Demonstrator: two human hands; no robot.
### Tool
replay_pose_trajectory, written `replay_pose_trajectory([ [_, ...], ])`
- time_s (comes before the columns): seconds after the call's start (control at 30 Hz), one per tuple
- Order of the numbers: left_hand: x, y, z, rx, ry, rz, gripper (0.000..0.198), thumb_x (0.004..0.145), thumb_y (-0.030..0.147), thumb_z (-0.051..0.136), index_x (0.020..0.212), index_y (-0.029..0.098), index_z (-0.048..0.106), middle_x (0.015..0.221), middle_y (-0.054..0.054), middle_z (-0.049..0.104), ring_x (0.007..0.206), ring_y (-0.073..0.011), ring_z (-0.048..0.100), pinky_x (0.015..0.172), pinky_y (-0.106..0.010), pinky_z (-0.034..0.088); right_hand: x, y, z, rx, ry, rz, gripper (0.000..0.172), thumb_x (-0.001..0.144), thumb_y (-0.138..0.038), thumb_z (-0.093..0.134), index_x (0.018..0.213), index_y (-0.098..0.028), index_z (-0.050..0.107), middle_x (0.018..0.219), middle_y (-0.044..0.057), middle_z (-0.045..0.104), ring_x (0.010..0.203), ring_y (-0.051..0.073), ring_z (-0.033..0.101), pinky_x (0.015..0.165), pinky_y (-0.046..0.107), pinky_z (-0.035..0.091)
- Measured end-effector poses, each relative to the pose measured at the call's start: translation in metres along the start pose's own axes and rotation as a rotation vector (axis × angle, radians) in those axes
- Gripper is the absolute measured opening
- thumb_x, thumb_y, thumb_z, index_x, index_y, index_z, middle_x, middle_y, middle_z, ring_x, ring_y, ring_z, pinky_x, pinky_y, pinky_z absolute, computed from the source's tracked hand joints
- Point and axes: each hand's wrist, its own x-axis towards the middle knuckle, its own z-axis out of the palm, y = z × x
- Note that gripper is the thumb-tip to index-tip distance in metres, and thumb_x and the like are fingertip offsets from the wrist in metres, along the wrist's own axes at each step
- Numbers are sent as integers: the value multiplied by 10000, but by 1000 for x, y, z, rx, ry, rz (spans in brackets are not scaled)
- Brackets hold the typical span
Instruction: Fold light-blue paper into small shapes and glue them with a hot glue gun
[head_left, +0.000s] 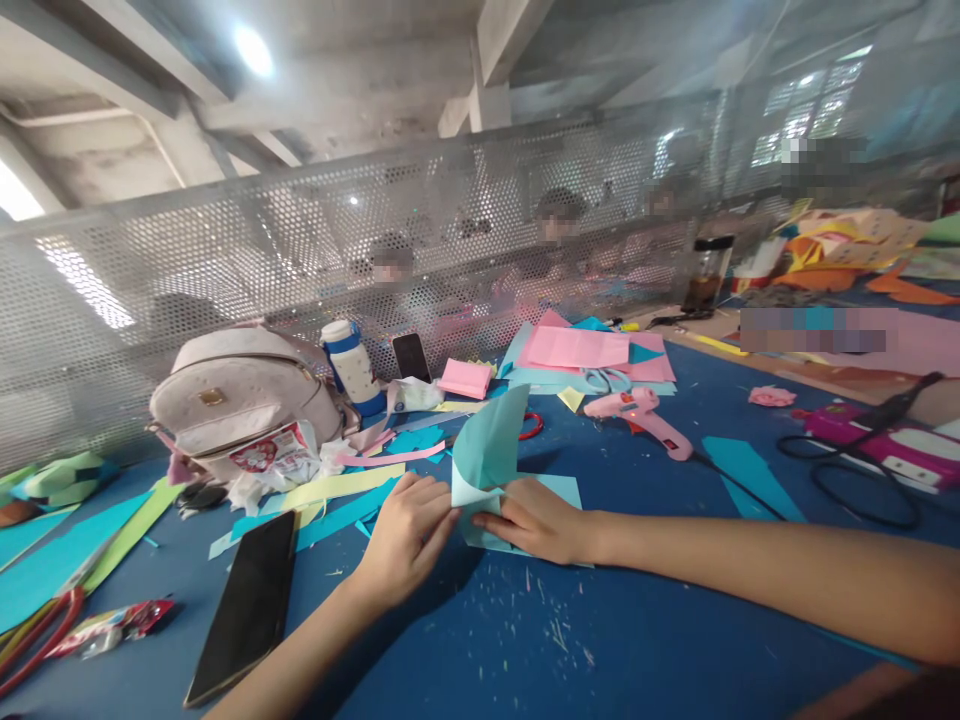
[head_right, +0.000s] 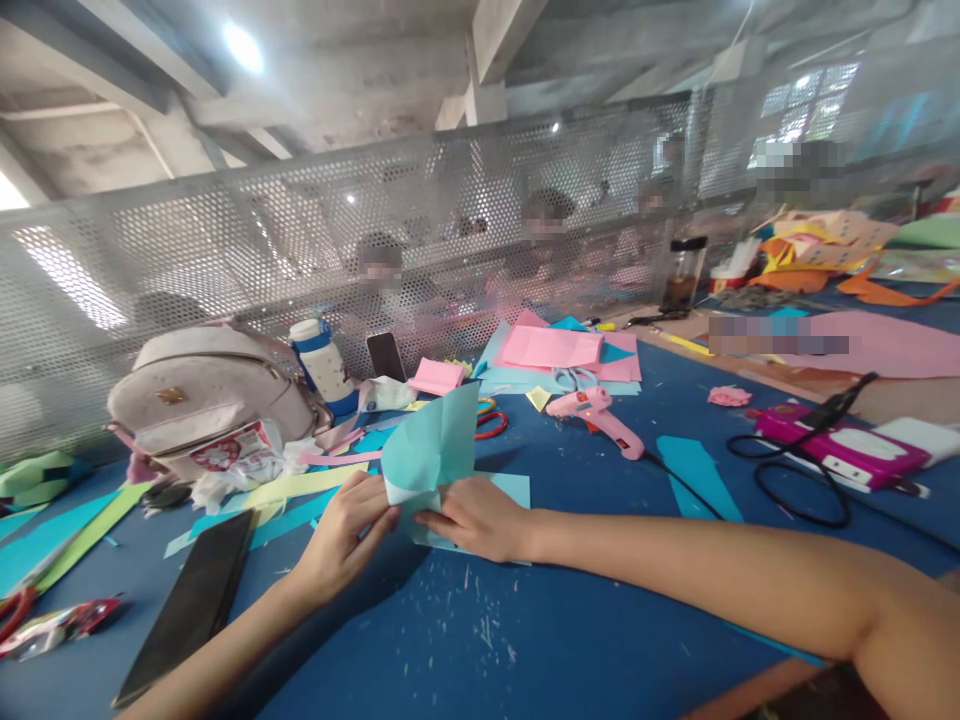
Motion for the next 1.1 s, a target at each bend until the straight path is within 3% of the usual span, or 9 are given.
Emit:
replay_pose_trajectory([
  [0.17, 1, 0, -2, 13, 12, -9, 287, 1004, 241, 332, 785, 190, 510, 713, -7, 551, 679, -161, 478, 671, -324, 316, 0, 2, 2, 14, -1, 15, 338, 1004, -370, 403, 932, -159, 657, 918, 79, 704, 806, 194, 618, 687, 280, 376],
  [0.33, 2, -1, -2, -18, 63, -11, 327, 998, 229, 334, 704, 191, 474, 672, -2, 529, 643, -152, 457, 654, -319, 315, 0, 1, -1, 94, -12, -18, 356, 1013, -376, 379, 939, -178, 666, 888, 49, 702, 797, 169, 615, 704, 261, 380],
  [0.53, 3, 0, -4, 5, 68, -10, 267, 993, 222, 350, 770, 192, 494, 719, -11, 568, 657, -157, 461, 657, -320, 322, -1, 2, 1, 37, -14, 9, 343, 1006, -364, 400, 944, -163, 671, 925, 80, 698, 841, 189, 613, 714, 274, 384],
  [0.77, 5, 2, -5, -6, 131, -2, 309, 988, 209, 347, 691, 201, 433, 670, -8, 537, 643, -165, 462, 632, -316, 311, -2, 4, 1, 38, -30, -9, 449, 1020, -395, 338, 817, -160, 662, 781, 44, 681, 715, 158, 589, 654, 264, 357],
  [0.97, 9, 4, -12, 57, 118, 46, 182, 980, 211, 407, 809, 200, 469, 721, -7, 561, 659, -169, 457, 652, -311, 314, -2, 2, -2, 39, 11, -25, 331, 1002, -370, 401, 1012, -175, 668, 1046, 81, 698, 921, 201, 612, 741, 278, 393],
  [1.1, 12, 8, -17, 86, 139, 90, 226, 963, 140, 391, 748, 204, 424, 673, 9, 519, 632, -158, 433, 635, -304, 297, -3, 3, -1, 9, -52, 7, 429, 1015, -365, 359, 849, -151, 691, 832, 64, 712, 741, 169, 614, 662, 272, 375],
])
